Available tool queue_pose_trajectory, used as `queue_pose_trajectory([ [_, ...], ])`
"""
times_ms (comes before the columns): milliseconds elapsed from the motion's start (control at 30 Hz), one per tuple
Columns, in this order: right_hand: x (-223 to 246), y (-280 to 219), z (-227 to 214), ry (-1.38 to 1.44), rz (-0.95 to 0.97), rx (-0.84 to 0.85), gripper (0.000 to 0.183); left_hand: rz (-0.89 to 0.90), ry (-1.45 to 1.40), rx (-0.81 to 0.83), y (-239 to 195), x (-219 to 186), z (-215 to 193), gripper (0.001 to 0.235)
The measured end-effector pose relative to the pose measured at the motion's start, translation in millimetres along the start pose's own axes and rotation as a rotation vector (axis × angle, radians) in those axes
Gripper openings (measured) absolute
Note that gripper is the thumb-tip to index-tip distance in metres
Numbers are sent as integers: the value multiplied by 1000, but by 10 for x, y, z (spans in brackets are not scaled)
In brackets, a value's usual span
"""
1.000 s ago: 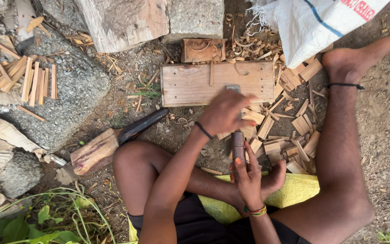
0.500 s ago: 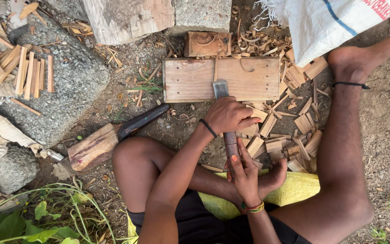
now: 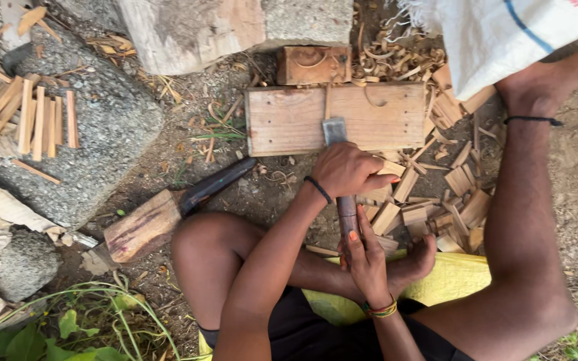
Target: The person sits on the ground and uses a chisel to carve small wooden pieces placed on a wooden board. They repeatedly strike the chisel with a mallet to shape the wood, creating wood shavings that accumulate around the workspace.
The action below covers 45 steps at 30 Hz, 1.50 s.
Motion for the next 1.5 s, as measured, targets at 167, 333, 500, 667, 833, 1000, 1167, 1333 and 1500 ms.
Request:
queue_pose_trajectory([
  [167,27,-29,161,-37,43,-21,63,22,-10,13,-16,21,-53,53],
  [333,10,6,296,7,69,-31,65,7,-4,78,10,82,-91,54],
  [500,1,91,376,54,37,-13,66,28,-5,92,55,167,-54,54],
  [667,141,262,430,44,-4,-12,70,-3,20,129,213,261,-31,53],
  [833,191,521,422,-70,-90,1,66,-82,107,122,557,427,-91,58],
  [1000,115,609,526,32,-154,2,68,18,196,-37,422,459,-149,56],
  [1167,-44,625,389,145,-148,-7,65,91,145,-277,286,381,-91,40],
  [1333,-99,639,-3,217,-146,-80,58,268,109,-415,-254,401,-337,25],
  [1500,-40,495,-517,336,-98,-315,58,-117,220,-418,-511,716,-719,22],
])
Point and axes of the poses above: each hand's wrist, its own y-axis towards the middle knuckle, its own z-axis out of the palm, x = y × z, the point moved 4 cm from there along y, towards the middle knuckle, and after that the axes turned 10 degrees about -z, right-handed, at the moved point
